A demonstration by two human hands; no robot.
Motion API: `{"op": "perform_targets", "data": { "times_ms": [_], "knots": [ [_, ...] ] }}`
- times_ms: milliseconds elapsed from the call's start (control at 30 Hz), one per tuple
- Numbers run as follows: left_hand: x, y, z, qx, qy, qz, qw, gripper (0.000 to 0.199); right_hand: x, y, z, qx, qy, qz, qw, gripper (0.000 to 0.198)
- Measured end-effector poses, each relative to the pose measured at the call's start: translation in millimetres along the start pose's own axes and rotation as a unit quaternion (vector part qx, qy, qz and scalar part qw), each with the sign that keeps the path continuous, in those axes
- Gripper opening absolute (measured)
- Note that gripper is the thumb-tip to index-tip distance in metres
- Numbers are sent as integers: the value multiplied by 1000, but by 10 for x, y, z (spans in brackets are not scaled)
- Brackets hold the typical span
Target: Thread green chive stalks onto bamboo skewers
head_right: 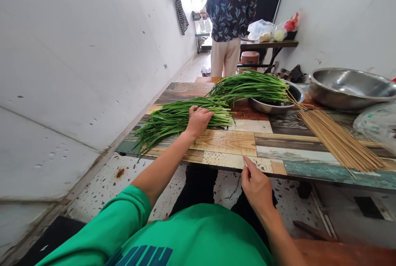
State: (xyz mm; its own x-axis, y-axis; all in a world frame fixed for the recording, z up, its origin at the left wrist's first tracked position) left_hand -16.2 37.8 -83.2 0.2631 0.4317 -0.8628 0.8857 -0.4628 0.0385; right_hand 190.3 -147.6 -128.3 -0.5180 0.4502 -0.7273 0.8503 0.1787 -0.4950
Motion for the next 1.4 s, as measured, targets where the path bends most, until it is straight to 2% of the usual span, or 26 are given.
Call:
{"op": "perform_targets", "data": {
  "times_ms": [100,200,267,367,433,567,767,933,1400],
  "knots": [
    [-6,129,98,52,34,-16,998,24,-26,6,69,13,-2,-13,1000,39],
    [2,305,172,102,31,-31,994,23,-80,45,111,38,22,-28,999,38],
    [33,440,207,141,-6,-41,989,22,-88,70,129,52,30,-39,997,38],
    [113,637,279,204,-95,-45,973,18,-77,109,147,77,38,-48,995,37],
    [151,727,326,219,-129,-42,966,17,-66,127,157,93,38,-56,993,37],
    [189,775,357,193,-125,-30,973,25,-62,102,180,100,17,-88,991,38],
    [272,631,357,119,-95,14,988,25,-95,42,263,108,-14,-108,988,36],
    [299,545,357,76,-82,83,990,26,-56,-60,306,83,-34,-123,988,36],
    [311,559,377,57,-97,54,992,31,-45,-132,244,69,-33,-112,991,36]
  ]
}}
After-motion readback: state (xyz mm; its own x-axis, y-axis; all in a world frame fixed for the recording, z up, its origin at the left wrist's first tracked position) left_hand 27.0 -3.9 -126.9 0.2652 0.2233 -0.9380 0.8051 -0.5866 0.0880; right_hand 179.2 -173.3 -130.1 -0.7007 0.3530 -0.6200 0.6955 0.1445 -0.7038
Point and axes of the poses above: each hand's wrist, its own z-axis away from the middle knuckle, its own x-axis out of the palm, y = z × x, the point moved 5 cm from there along -z, towards the middle knuckle, and after that the axes turned 2 degrees about y, right-handed, at the moved point
